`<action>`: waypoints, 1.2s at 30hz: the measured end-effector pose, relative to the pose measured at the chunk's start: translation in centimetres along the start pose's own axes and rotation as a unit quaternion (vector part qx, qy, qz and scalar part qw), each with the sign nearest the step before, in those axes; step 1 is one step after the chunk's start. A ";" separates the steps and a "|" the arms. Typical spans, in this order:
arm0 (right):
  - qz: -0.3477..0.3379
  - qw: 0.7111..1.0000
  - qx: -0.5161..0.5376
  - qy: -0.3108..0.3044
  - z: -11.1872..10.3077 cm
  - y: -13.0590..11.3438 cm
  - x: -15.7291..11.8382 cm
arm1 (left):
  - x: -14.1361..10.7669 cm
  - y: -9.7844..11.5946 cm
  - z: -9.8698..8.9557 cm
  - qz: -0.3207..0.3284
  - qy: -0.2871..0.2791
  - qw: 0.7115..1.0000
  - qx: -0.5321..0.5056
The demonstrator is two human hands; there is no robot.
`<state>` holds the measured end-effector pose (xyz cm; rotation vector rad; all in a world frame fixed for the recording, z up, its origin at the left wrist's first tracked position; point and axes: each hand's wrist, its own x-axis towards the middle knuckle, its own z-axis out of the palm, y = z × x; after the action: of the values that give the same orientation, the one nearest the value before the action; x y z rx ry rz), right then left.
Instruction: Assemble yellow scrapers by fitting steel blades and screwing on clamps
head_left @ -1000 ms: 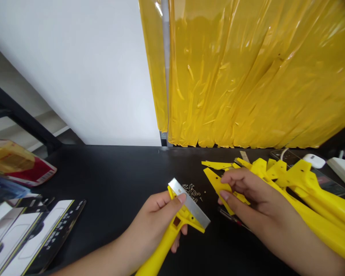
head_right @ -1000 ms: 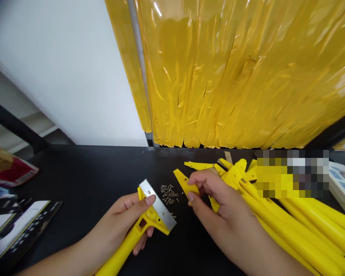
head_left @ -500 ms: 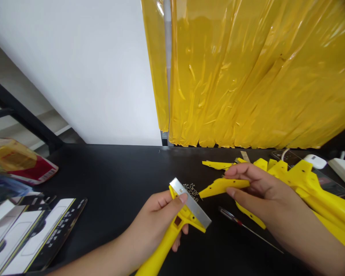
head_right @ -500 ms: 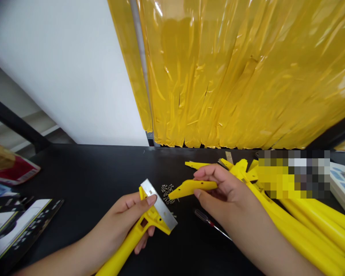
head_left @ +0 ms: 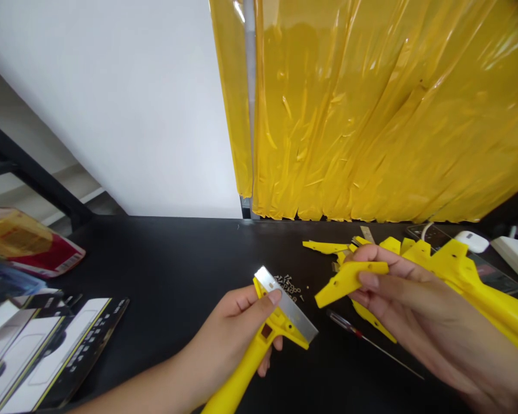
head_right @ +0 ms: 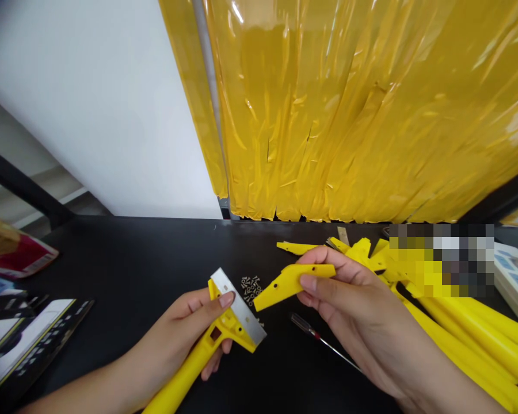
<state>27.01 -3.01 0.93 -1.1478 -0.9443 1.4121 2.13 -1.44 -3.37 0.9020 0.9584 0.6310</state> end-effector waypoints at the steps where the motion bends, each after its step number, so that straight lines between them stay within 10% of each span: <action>1: 0.002 1.000 0.007 0.001 0.1 -0.1 -0.1 | 0.0 0.0 0.0 0.001 -0.001 1.000 0.000; 14: 0.017 0.992 0.110 -0.055 0.2 0.2 -0.5 | 0.2 -0.1 0.1 0.007 -0.010 1.000 -0.016; 24: 0.000 0.980 -0.189 -0.055 0.4 2.5 -0.4 | -0.2 0.2 0.1 0.015 -0.037 0.999 0.021; 36: 0.016 0.982 -0.138 -0.127 2.4 4.0 -0.5 | 0.0 -0.2 0.4 0.042 -0.068 0.997 0.009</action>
<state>23.77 -4.02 -2.30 -1.2064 -1.3403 1.5103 2.49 -1.68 -3.45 0.9921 0.8078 0.6242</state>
